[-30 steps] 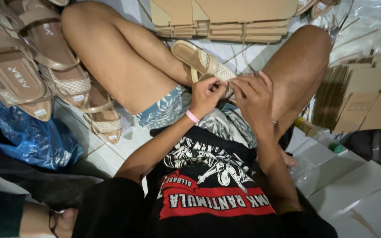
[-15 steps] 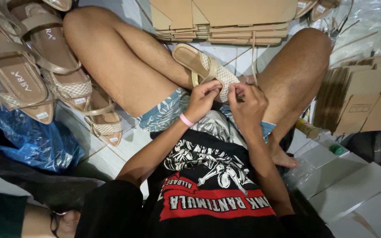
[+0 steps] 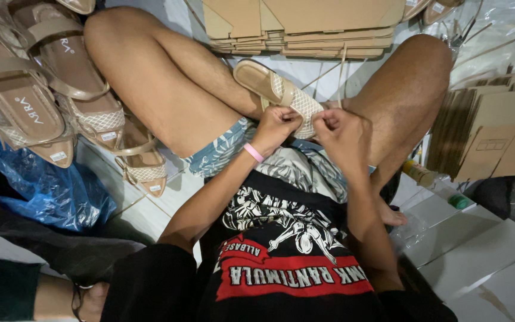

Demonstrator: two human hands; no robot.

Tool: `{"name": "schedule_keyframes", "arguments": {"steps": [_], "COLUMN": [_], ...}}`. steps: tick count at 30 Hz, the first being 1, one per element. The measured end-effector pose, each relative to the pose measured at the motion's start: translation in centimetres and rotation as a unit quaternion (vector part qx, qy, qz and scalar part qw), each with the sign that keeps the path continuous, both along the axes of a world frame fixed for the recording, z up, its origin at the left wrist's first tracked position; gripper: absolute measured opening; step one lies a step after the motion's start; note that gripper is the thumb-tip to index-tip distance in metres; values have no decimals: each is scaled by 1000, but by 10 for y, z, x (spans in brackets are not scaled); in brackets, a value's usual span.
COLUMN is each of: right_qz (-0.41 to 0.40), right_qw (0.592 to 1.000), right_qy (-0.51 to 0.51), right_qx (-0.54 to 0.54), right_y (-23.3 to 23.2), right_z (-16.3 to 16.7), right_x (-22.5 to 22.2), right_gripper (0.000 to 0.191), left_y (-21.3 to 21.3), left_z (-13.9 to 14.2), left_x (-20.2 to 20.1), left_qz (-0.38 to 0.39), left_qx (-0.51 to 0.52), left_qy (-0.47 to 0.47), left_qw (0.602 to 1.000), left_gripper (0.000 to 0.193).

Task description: The person sits on the floor and assembles beige sandals by threading and tying thin straps around the heel area. They handle multiple sandals one at a time, pulling and knotting the straps to secure them.

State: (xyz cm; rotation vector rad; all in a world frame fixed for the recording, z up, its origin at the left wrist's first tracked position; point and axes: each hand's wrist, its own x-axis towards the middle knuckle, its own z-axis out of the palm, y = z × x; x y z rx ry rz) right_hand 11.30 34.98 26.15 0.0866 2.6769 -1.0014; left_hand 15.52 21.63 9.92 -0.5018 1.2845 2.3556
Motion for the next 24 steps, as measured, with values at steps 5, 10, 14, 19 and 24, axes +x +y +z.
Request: {"name": "schedule_keyframes", "arguments": {"steps": [5,10,14,19,24], "right_qz": [90,174,214,209,178], "right_qw": [993,976,968,969,977], "right_qy": [-67,-102,-97,-89,-100], "right_qx": [48,85,93,101,62], "right_y": [6,6,4,-4,2], "right_z": [8,17,23,23,23], "right_x": [-22,-43,-49,-45,-40], "right_gripper": [22,22,21,20,17], "left_y": [-4,-12,-22,-28,-23], "left_z": [2,9,16,21,15], "left_x": [-3,-3,-10,-13,-16], "left_qz": [-38,-47,-87,-107,-131], "left_qx": [27,-60,-87,-118,-94], "left_qy": [-27,82,80,107,96], "left_qw": [999,994,989,982,982], "left_gripper": [14,10,7,10,13]}}
